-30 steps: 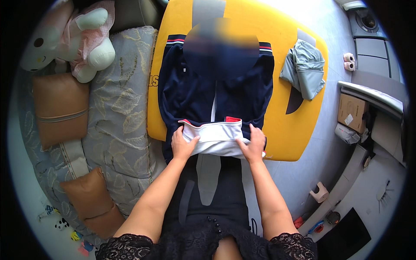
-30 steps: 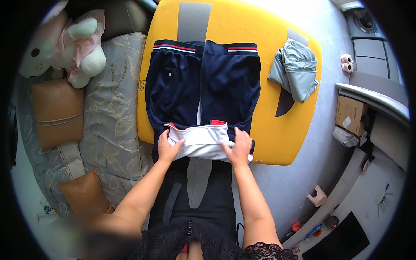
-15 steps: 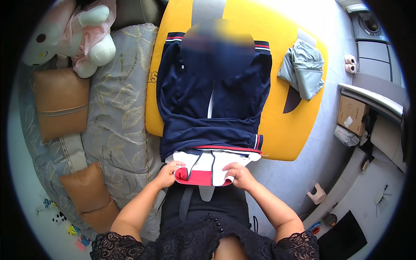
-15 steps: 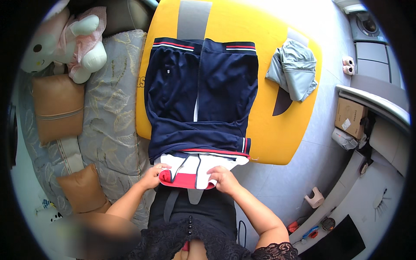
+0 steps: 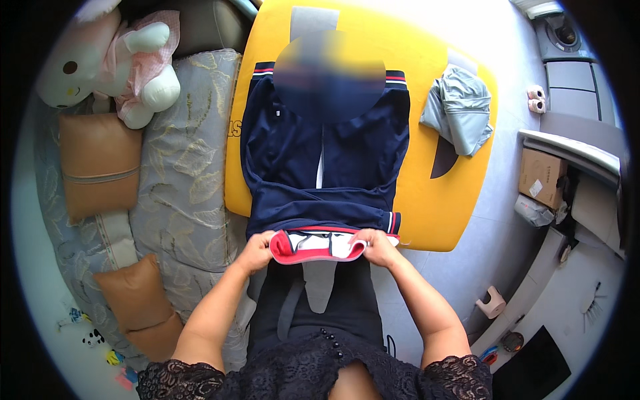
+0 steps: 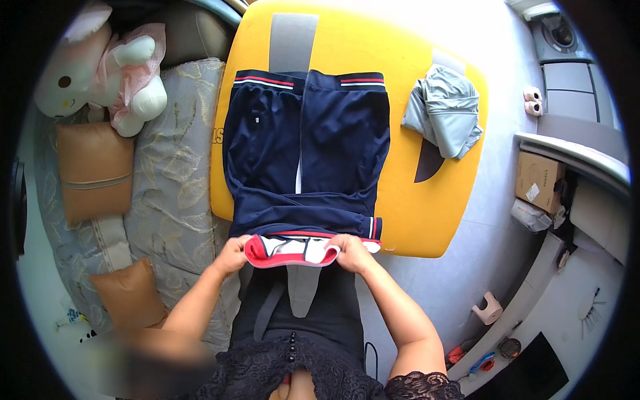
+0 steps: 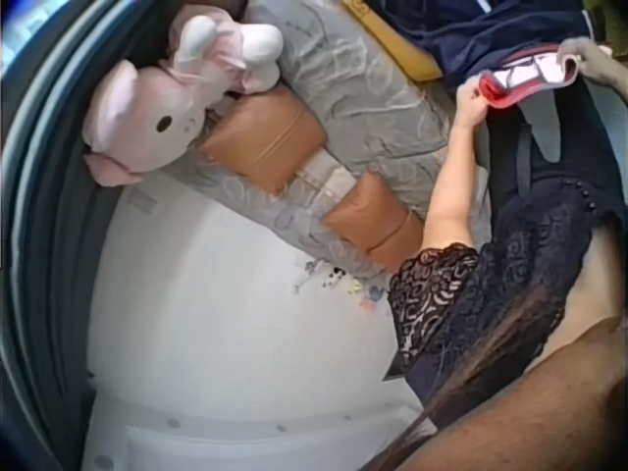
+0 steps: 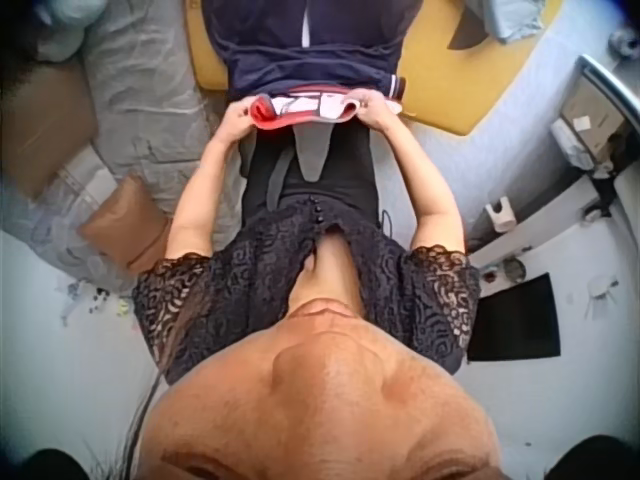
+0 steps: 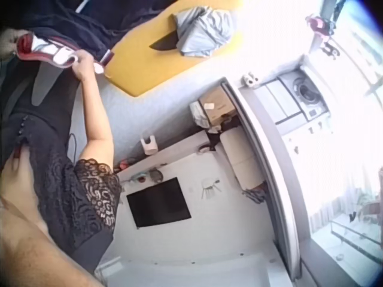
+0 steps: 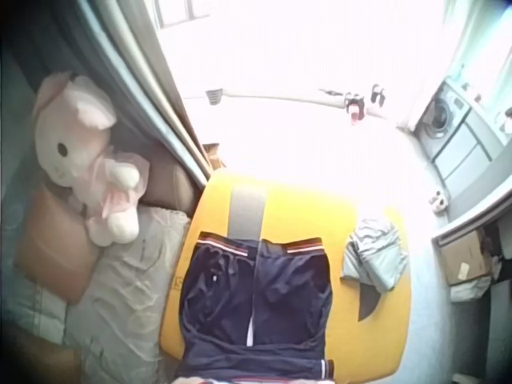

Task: The person folds several pieces of clothing, including a gray shirt, gray pants, and a navy jacket, on a yellow ottoman. They also briefly handle a blue backpack and a large pink stuffed animal.

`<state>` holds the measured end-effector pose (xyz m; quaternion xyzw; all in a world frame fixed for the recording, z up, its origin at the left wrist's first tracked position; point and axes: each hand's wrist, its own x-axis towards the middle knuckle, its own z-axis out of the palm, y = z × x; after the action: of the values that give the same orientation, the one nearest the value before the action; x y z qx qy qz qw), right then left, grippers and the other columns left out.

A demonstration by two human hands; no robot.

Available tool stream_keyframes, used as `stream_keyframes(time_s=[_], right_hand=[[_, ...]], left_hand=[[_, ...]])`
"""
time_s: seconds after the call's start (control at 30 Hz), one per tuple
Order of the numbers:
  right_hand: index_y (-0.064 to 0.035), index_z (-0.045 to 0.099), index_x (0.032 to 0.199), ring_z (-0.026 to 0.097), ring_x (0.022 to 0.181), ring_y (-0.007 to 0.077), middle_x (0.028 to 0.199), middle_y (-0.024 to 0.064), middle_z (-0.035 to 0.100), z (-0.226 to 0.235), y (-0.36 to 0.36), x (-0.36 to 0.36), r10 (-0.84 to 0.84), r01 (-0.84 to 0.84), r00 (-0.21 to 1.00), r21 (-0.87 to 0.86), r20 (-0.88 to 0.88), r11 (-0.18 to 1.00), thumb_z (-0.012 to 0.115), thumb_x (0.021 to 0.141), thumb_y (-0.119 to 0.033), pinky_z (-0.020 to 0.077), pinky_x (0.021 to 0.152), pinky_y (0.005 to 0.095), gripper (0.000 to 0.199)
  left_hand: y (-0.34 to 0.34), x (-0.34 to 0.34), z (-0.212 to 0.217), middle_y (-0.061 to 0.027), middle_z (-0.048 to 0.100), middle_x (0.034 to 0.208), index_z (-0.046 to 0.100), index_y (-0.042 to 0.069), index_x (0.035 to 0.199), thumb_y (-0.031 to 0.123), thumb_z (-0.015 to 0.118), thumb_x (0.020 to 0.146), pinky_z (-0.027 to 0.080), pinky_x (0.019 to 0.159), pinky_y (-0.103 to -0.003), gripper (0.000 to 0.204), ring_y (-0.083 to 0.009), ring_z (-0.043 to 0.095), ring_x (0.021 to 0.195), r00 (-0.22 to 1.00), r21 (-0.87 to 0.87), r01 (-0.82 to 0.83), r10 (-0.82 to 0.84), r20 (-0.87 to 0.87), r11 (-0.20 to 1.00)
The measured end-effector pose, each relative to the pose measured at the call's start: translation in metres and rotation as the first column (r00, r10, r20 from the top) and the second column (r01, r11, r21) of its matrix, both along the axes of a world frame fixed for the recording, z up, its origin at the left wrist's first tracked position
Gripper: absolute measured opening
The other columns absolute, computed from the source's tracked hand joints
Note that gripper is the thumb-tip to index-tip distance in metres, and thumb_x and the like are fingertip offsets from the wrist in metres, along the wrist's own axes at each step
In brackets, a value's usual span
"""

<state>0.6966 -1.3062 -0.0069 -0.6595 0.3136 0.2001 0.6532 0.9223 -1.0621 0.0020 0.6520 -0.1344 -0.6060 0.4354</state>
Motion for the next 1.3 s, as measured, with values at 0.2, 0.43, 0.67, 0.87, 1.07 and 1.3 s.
stream_keyframes(time_s=[0.2,0.43,0.67,0.87,1.07,1.3], right_hand=[[-0.0054,0.070,0.086,0.061,0.103,0.0270,0.101,0.0094,0.068,-0.002,0.070,-0.061,0.129,-0.136,0.988,0.080,0.087,0.987,0.050,0.063,0.009,0.0462,0.093,0.0354,0.034],[-0.0113,0.071,0.091,0.054,0.107,0.0290,0.107,0.0082,0.064,0.002,0.096,-0.081,0.173,-0.169,0.977,-0.039,0.121,0.985,0.058,0.069,0.002,0.0413,0.096,0.0383,0.028],[-0.0141,0.069,0.096,0.052,0.109,0.0281,0.110,0.0078,0.061,0.007,0.103,-0.076,0.269,-0.247,0.942,-0.130,0.199,0.960,0.060,0.069,0.001,0.0397,0.098,0.0377,0.033],[-0.0081,0.066,0.097,0.055,0.101,0.0294,0.104,0.0109,0.061,0.028,0.121,-0.075,-0.094,0.155,0.924,-0.139,0.370,0.978,0.055,0.067,0.009,0.0436,0.090,0.0369,0.036],[-0.0088,0.062,0.093,0.053,0.100,0.0308,0.102,0.0103,0.057,0.021,0.164,-0.094,0.143,-0.062,0.906,-0.210,0.397,0.976,0.058,0.067,0.006,0.0418,0.087,0.0392,0.030],[-0.0092,0.061,0.093,0.052,0.098,0.0303,0.101,0.0085,0.057,0.017,0.176,-0.097,0.173,-0.033,0.895,-0.328,0.410,0.944,0.060,0.067,0.003,0.0419,0.083,0.0404,0.028]], left_hand=[[0.057,-0.086,0.019,-0.0161,0.030,0.147,0.071,0.005,0.097,0.009,0.063,0.083,0.029,0.107,-0.032,0.016,-0.0247,0.034,0.133,0.951,0.320,-0.298,0.251,0.179,0.899],[0.065,-0.123,0.026,-0.0069,0.064,0.106,0.060,0.008,0.108,0.044,0.048,0.087,0.040,0.092,-0.051,0.044,-0.0245,0.059,0.103,0.452,0.639,-0.531,0.823,-0.343,0.557],[0.071,-0.180,-0.004,-0.0064,0.053,0.085,0.048,0.009,0.100,-0.011,0.057,0.070,0.047,0.070,-0.029,0.038,-0.0184,0.057,0.077,0.459,0.420,-0.834,0.873,0.164,0.359],[0.063,-0.180,0.032,-0.0130,0.055,0.099,0.051,0.004,0.109,-0.015,0.044,0.068,0.051,0.075,-0.032,0.045,-0.0220,0.059,0.089,0.301,0.356,-0.891,0.954,0.001,0.281],[0.090,-0.219,0.000,-0.0052,0.059,0.091,0.064,0.001,0.100,0.012,0.065,0.083,0.043,0.079,-0.025,0.021,-0.0136,0.056,0.084,0.686,0.295,-0.715,0.718,0.119,0.634],[0.074,-0.236,0.011,-0.0118,0.055,0.096,0.055,0.004,0.095,0.016,0.078,0.072,0.046,0.079,-0.031,0.035,-0.0213,0.056,0.091,0.778,0.374,-0.548,0.290,0.558,0.749]])
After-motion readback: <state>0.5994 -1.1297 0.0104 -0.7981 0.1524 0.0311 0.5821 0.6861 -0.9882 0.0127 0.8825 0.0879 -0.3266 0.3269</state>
